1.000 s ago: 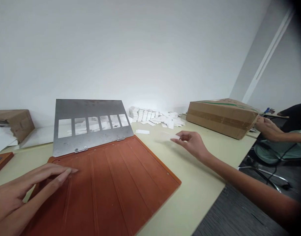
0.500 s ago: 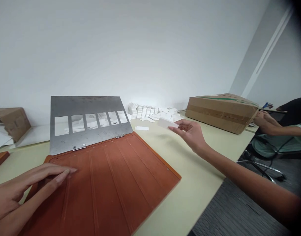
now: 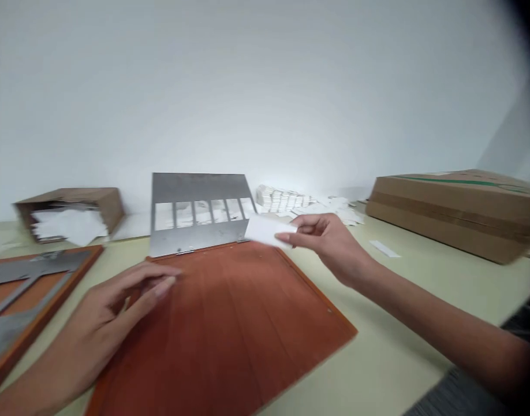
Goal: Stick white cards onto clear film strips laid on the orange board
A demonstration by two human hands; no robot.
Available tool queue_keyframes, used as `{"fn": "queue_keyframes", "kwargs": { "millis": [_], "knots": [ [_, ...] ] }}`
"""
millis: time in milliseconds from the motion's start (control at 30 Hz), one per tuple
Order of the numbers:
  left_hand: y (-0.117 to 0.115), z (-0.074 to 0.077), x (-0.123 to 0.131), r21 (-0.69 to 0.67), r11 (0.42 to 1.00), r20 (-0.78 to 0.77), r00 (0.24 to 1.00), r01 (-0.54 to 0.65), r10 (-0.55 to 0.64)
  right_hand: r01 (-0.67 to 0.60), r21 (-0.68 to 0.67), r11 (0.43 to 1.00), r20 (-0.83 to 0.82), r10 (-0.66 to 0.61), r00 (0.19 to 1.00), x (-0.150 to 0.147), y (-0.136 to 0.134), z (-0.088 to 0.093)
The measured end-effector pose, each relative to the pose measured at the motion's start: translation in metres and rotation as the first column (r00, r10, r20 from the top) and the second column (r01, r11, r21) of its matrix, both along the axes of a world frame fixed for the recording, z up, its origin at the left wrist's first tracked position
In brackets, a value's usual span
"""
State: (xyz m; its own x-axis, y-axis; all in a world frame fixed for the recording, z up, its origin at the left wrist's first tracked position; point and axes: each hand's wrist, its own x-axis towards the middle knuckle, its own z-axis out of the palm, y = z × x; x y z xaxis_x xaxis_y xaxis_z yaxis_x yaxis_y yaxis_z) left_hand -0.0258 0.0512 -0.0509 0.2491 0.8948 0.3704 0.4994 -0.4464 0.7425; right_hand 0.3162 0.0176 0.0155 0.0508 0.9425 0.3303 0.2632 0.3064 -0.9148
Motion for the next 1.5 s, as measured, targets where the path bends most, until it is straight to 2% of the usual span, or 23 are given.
{"fn": "queue_keyframes", "kwargs": {
  "millis": [67, 133, 267, 467, 700, 1033, 1500],
  "knots": [
    [-0.009, 0.005, 0.003, -0.100, 0.989, 0.122, 0.988, 0.108, -0.095, -0.136, -0.102, 0.986, -0.040, 0.132, 0.990, -0.035, -0.002, -0.007],
    [-0.014, 0.008, 0.005, -0.108, 0.973, 0.244, 0.955, 0.201, -0.170, -0.224, -0.163, 0.961, -0.056, 0.217, 0.974, -0.063, -0.003, -0.019],
    [-0.016, 0.011, 0.006, -0.109, 0.946, 0.365, 0.898, 0.305, -0.247, -0.294, -0.182, 0.938, -0.075, 0.285, 0.955, -0.088, -0.003, -0.038],
    [-0.016, 0.013, 0.010, -0.108, 0.915, 0.352, 0.876, 0.388, -0.330, -0.322, -0.258, 0.911, -0.147, 0.292, 0.945, -0.087, -0.006, -0.043],
    [-0.015, 0.011, 0.011, -0.117, 0.924, 0.326, 0.893, 0.364, -0.310, -0.328, -0.284, 0.901, -0.151, 0.296, 0.943, -0.088, -0.007, -0.044],
    [-0.017, 0.015, 0.013, -0.142, 0.904, 0.338, 0.878, 0.403, -0.338, -0.379, -0.298, 0.876, -0.142, 0.352, 0.925, -0.088, -0.009, -0.043],
    [-0.020, 0.015, 0.012, -0.168, 0.903, 0.310, 0.890, 0.396, -0.333, -0.356, -0.317, 0.879, -0.118, 0.335, 0.935, -0.087, -0.012, -0.040]
  ]
}}
